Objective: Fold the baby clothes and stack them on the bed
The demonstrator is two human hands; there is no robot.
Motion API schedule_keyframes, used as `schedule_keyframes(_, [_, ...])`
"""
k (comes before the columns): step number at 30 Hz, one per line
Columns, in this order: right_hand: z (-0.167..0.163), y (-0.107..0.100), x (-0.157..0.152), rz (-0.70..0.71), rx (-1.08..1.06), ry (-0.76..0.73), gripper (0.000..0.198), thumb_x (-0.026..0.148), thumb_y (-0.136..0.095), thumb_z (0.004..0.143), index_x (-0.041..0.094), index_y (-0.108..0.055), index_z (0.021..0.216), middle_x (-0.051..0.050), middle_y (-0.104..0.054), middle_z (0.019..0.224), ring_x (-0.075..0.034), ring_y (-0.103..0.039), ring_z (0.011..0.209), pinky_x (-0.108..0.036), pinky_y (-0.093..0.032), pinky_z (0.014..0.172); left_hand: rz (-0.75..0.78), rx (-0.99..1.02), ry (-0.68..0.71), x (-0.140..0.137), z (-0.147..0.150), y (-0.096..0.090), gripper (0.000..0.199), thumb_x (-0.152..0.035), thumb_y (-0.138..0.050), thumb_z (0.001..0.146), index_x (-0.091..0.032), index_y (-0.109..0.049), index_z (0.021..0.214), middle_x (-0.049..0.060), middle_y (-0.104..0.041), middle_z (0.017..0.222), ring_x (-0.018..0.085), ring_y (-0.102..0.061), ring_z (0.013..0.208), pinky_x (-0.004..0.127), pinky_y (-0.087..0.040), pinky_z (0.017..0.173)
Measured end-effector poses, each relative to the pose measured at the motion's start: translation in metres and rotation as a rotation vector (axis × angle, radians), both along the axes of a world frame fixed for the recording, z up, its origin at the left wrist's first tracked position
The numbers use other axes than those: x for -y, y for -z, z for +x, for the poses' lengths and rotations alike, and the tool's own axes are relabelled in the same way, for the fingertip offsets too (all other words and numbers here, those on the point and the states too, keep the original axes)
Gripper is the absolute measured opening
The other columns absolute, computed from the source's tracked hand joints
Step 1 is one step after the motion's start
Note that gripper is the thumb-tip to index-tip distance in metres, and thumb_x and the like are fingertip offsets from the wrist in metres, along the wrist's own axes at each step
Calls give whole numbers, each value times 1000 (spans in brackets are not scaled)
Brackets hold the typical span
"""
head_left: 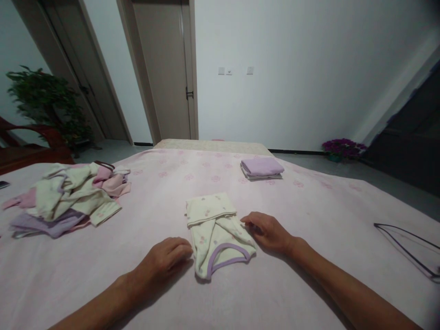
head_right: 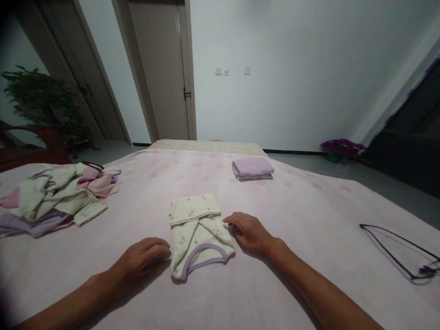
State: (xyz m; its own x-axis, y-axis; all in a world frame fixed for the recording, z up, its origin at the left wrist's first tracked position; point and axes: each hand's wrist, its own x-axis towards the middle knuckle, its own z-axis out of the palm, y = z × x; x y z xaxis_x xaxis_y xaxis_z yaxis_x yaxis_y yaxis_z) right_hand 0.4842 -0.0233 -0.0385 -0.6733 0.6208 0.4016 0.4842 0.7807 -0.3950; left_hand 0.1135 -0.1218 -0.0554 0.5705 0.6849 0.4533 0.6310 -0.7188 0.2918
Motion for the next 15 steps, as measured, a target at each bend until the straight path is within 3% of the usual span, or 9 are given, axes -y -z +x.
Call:
schedule_keyframes(3, [10,-2,10,40,51,-75,51,14,-53,89,24,-54,138,-11,-67,119,-23,-63,106,-36,-51,91,-3,-24,43,4,6,0,27,-25,-62,94,-24,-57,121,8,-70,114,18,-67,101,29,-55,86])
schedule_keyframes(6, [13,1,12,75,71,-86,55,19,-55,91,25,-48,145,-13,-63,129,-24,-60,115,-38,-50,96,12,-13,45,2,14,3,33,-27,-64,94,-25,-53,125,9,-69,116,20,-67,104,31,-55,88])
schedule_keyframes(10, [6,5,8,99,97,-108,51,24,-51,96,26,-47,147,-14,-63,128,-24,-61,113,-39,-50,94,-6,40,-67,-3,21,11,27,-20,-59,94,-25,-52,120,7,-72,105,19,-69,93,32,-56,82])
schedule_keyframes(15, [-8,7,0,112,98,-126,41,26,-53,95,28,-59,136,-13,-65,125,-24,-62,110,-38,-51,93,-24,20,-100,-6,25,10,28,-17,-55,93,-24,-56,120,9,-70,111,22,-66,102,36,-54,87])
